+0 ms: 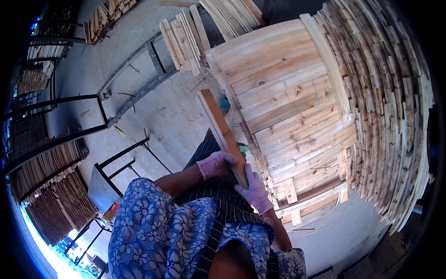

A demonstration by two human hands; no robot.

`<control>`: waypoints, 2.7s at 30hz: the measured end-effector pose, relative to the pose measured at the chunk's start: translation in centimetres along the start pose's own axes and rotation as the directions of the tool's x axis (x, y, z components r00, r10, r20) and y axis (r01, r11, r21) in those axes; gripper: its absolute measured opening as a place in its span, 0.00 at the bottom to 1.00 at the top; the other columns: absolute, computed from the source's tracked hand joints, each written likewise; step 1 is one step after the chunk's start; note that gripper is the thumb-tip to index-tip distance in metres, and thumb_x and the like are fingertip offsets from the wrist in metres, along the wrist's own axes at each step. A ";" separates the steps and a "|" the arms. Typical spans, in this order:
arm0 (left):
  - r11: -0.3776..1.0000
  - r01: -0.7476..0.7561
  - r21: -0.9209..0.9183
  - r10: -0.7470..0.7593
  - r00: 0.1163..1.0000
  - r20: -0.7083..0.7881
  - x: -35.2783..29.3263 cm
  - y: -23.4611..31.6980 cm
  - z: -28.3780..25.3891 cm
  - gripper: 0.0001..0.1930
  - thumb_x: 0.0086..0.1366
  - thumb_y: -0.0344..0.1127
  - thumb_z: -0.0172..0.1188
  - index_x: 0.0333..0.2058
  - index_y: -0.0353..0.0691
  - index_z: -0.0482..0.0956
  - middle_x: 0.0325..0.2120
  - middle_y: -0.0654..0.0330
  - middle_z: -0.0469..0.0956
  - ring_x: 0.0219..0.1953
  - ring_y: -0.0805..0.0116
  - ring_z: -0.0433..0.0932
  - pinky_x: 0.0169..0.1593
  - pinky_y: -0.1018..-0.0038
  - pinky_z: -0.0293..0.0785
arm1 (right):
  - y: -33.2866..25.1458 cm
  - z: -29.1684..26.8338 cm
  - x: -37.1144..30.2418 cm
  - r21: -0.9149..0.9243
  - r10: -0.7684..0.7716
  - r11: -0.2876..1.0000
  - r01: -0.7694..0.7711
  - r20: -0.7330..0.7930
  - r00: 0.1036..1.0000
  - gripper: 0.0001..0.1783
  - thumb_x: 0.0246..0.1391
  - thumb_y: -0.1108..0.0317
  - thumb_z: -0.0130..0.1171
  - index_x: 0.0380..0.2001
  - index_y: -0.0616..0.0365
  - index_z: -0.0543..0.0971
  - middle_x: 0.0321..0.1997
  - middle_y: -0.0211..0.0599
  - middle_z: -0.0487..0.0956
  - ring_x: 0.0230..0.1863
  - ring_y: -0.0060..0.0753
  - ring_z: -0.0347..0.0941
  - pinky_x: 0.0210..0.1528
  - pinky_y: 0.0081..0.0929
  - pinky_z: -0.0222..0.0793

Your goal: The person repeatedly picks up stacks of wooden planks from a lower pile and places them onto a higher stack on a metal rack. The person wears pink gloves and handles the planks by hand, moving between different sections of the rack to organize the wood.

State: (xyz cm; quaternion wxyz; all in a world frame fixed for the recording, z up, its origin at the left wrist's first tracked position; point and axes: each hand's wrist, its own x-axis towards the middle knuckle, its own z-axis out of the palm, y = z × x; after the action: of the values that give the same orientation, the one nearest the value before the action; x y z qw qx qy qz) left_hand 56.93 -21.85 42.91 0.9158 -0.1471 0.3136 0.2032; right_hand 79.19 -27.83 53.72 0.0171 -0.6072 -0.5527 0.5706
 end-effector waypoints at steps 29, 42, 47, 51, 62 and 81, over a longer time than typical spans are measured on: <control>0.054 -0.109 0.993 0.644 0.764 0.049 1.2 50.1 -6.4 0.34 0.65 0.53 0.62 0.65 0.44 0.65 0.51 0.55 0.75 0.53 0.58 0.74 0.49 0.66 0.76 | -28.2 -14.6 33.0 -0.172 -0.060 0.985 -0.029 -0.488 0.871 0.24 0.58 0.65 0.64 0.56 0.59 0.76 0.52 0.46 0.74 0.53 0.47 0.73 0.59 0.39 0.68; 0.653 -0.001 0.757 0.709 0.354 -0.610 0.5 74.3 -23.2 0.45 0.63 0.63 0.59 0.68 0.36 0.62 0.58 0.49 0.75 0.46 0.64 0.78 0.44 0.72 0.74 | -23.7 -8.5 86.7 -0.231 0.006 0.971 -0.055 -0.206 0.979 0.31 0.62 0.48 0.53 0.62 0.54 0.69 0.55 0.58 0.78 0.58 0.62 0.73 0.56 0.50 0.69; 0.768 -0.331 0.548 0.640 0.443 -0.628 5.2 79.3 -28.5 0.53 0.60 0.67 0.64 0.71 0.34 0.54 0.46 0.56 0.76 0.45 0.69 0.73 0.48 0.75 0.70 | -18.8 -5.8 97.9 -0.139 -0.040 0.990 -0.002 -0.301 0.953 0.34 0.65 0.49 0.51 0.68 0.54 0.62 0.67 0.55 0.69 0.65 0.60 0.67 0.62 0.43 0.67; 0.783 -0.389 0.486 0.620 0.556 -0.554 11.7 78.4 -29.9 0.50 0.62 0.63 0.65 0.69 0.32 0.56 0.49 0.54 0.76 0.50 0.66 0.74 0.52 0.70 0.73 | -18.2 -1.9 99.9 0.105 0.218 0.972 -0.209 -0.089 0.972 0.31 0.68 0.63 0.43 0.71 0.58 0.57 0.70 0.53 0.66 0.68 0.58 0.64 0.66 0.37 0.65; 0.637 -0.647 0.419 0.746 0.380 -0.547 17.8 75.2 -27.1 0.52 0.58 0.61 0.70 0.71 0.42 0.50 0.61 0.52 0.66 0.62 0.58 0.67 0.64 0.66 0.65 | -17.5 2.2 95.9 0.842 0.150 0.404 -0.357 0.325 0.934 0.44 0.61 0.36 0.57 0.70 0.54 0.63 0.68 0.39 0.70 0.67 0.37 0.67 0.69 0.39 0.64; 0.568 -0.491 0.661 0.617 0.785 0.053 -11.9 65.7 2.8 0.60 0.54 0.53 0.77 0.73 0.38 0.44 0.65 0.51 0.63 0.67 0.60 0.61 0.69 0.67 0.59 | -36.6 -0.9 58.4 0.870 0.116 0.472 0.142 -0.221 0.968 0.36 0.69 0.49 0.54 0.69 0.62 0.62 0.68 0.39 0.66 0.68 0.33 0.61 0.71 0.33 0.57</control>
State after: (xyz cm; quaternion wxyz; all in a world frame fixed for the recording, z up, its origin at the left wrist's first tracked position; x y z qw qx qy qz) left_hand 19.28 33.38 43.28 0.7641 0.2638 0.4762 0.3461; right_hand 40.71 27.30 38.50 0.4004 -0.5740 -0.1784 0.6917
